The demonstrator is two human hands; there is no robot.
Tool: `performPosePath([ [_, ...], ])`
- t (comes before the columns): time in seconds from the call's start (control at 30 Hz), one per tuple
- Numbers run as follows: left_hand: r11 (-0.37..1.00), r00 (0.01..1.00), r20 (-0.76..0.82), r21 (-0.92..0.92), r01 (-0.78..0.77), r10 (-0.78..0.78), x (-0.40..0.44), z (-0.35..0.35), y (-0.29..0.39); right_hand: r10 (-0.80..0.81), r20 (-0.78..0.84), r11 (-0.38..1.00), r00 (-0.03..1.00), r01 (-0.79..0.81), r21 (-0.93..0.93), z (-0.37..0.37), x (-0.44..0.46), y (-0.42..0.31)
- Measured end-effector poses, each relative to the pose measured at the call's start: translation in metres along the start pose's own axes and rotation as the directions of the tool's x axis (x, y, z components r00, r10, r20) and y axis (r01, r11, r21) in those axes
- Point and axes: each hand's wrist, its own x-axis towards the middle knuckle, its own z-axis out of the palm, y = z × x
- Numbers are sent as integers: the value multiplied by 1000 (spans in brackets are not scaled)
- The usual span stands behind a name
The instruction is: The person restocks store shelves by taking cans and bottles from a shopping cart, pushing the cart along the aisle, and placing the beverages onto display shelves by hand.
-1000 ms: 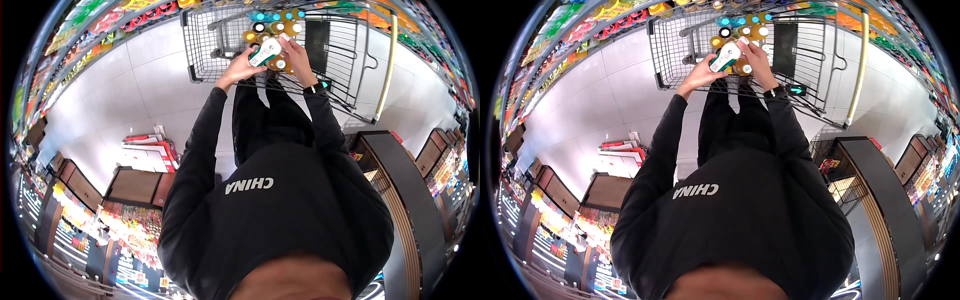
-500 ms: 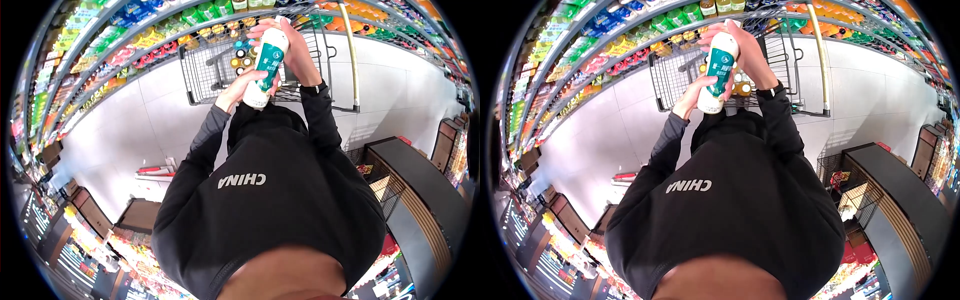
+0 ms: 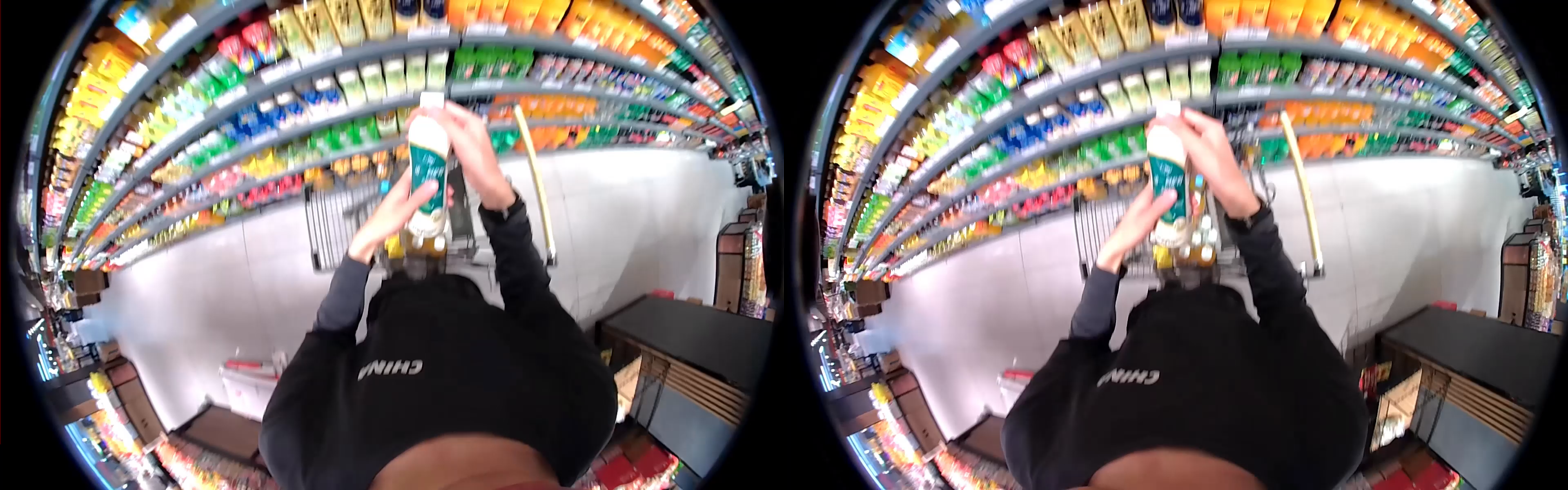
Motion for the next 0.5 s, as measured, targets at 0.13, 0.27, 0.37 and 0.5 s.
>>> performPosePath([
  [0.13,971,988,-82,210,-111,131,16,-1,33,-62,2,998,998,62,-4,-5,28,-38],
  [0.27,786,938,-66,567,-245,340,37,-1,84,-187,11,980,982,188,-62,-6,59,-78],
  [0.37,690,920,-40,674,-263,391,58,-15,113,-197,44,972,979,201,-119,-12,86,-104],
  [0.5,397,847,40,871,-290,530,87,-25,168,-228,108,889,968,253,-382,-18,112,-167],
])
